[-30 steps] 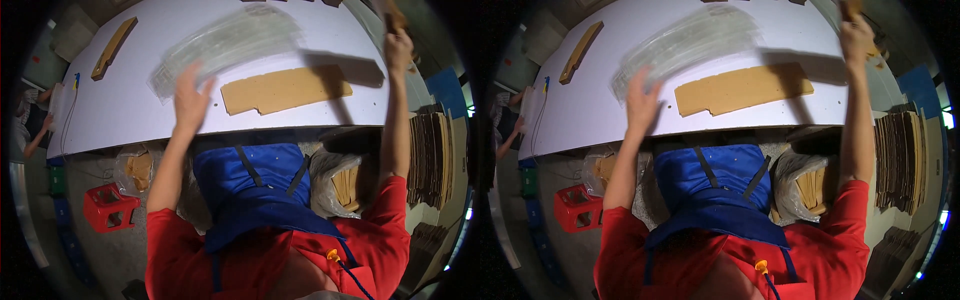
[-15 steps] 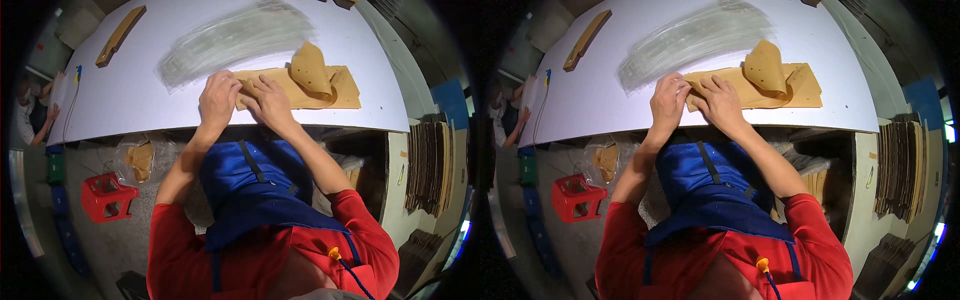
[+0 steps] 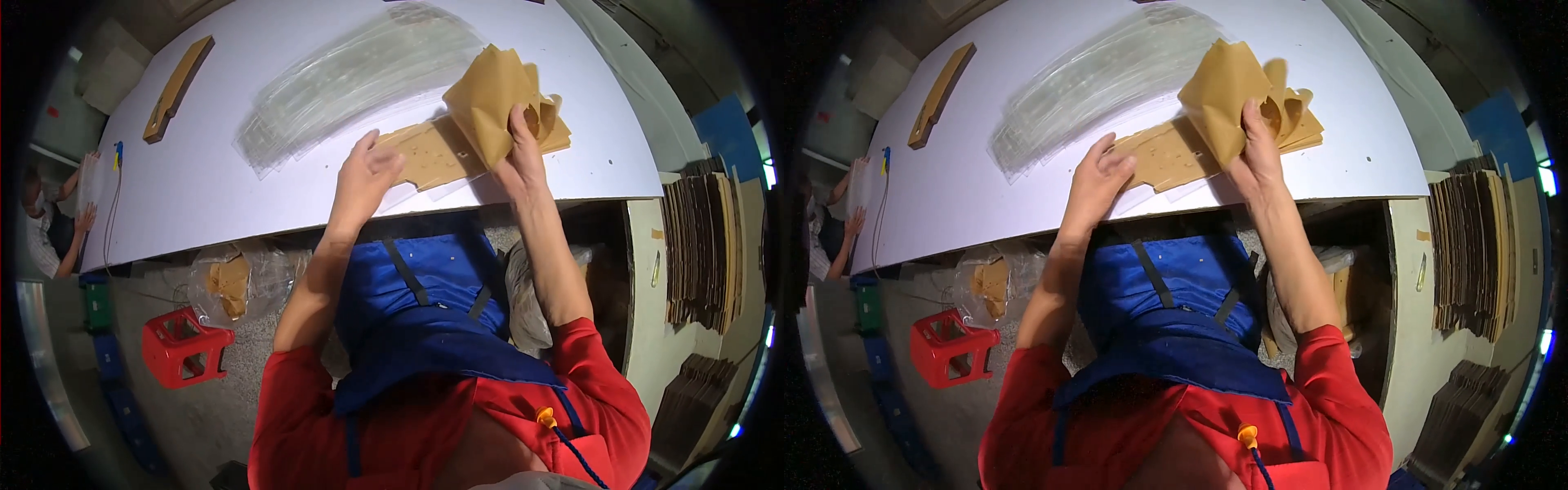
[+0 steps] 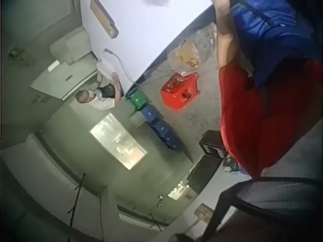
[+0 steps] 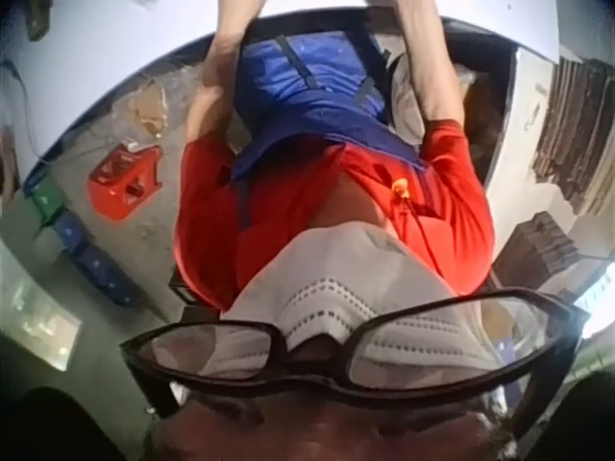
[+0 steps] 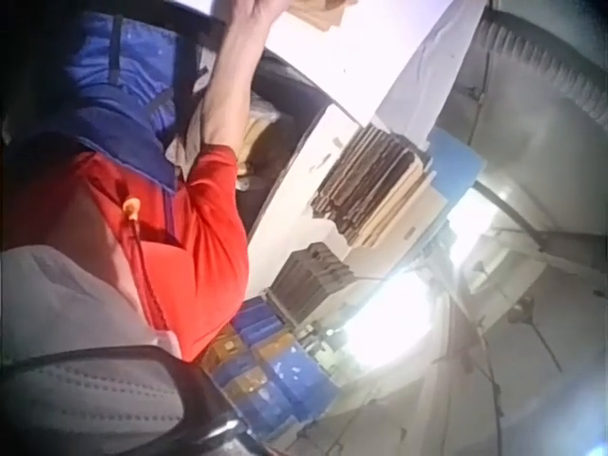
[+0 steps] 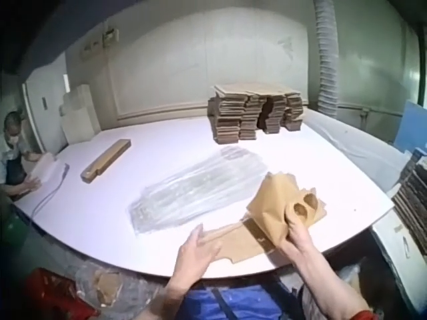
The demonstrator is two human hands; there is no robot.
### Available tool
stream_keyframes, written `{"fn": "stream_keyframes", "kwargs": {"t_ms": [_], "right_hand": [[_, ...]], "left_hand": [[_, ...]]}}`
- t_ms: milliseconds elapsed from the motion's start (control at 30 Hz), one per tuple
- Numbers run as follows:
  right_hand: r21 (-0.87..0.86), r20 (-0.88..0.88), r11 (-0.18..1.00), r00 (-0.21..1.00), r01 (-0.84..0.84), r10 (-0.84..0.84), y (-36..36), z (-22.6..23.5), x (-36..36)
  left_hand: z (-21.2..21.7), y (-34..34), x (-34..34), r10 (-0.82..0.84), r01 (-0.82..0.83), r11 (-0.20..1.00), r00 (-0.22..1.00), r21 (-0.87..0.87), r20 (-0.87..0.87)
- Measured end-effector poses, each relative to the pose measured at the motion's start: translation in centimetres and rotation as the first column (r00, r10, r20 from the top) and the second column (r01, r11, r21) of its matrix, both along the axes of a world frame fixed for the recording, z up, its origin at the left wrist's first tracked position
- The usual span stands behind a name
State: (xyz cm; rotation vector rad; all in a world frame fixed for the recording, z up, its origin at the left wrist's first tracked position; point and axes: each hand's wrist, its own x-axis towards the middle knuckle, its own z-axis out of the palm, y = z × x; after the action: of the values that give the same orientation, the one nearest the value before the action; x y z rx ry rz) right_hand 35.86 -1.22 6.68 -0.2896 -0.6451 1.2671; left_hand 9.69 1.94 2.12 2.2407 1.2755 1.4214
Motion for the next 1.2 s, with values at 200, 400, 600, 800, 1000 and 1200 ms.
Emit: {"fn": "stream_keyframes", "kwargs": {"t_ms": [200,400,600,800,1000,1200], "right_hand": [[-0.034,0.112,0.936,0.932,0.350,-0.344,0.2,0.9,6.5],[0.359,0.446,0.436,0.258,0.826,-0.857,0.8,3.6,32.3],[-0.076,0.309,-0.156,-0.125,0.985,-0.943,3.1,15.4,28.3],[0.642,0.337,-0.191,-0.497,0.743,-0.800,-1.7,16.1,25.5],[0.867,0.467,0.433,-0.097,0.246,-0.879,0.6,3.5,-2.4],[0.847,0.510,0.532,-0.312,0.016,-0.802,0.4,-5.7,-13.6]], "left_hand": [[3.5,-2.7,-0.6,-0.203,0.634,0.742,0.523,-0.219,0.828],[10.6,-2.3,-6.3,-0.066,0.328,0.918,0.679,-0.221,0.731],[8.2,5.5,-11.4,0.251,-0.227,0.968,0.874,-0.108,0.416],[7.1,-1.7,-6.0,0.182,-0.205,0.965,0.973,0.163,0.144],[-2.5,-4.0,-5.4,0.072,-0.018,0.968,0.976,0.250,-0.207],[-3.0,-2.6,-6.4,0.111,-0.044,0.924,0.981,0.379,-0.157]]}}
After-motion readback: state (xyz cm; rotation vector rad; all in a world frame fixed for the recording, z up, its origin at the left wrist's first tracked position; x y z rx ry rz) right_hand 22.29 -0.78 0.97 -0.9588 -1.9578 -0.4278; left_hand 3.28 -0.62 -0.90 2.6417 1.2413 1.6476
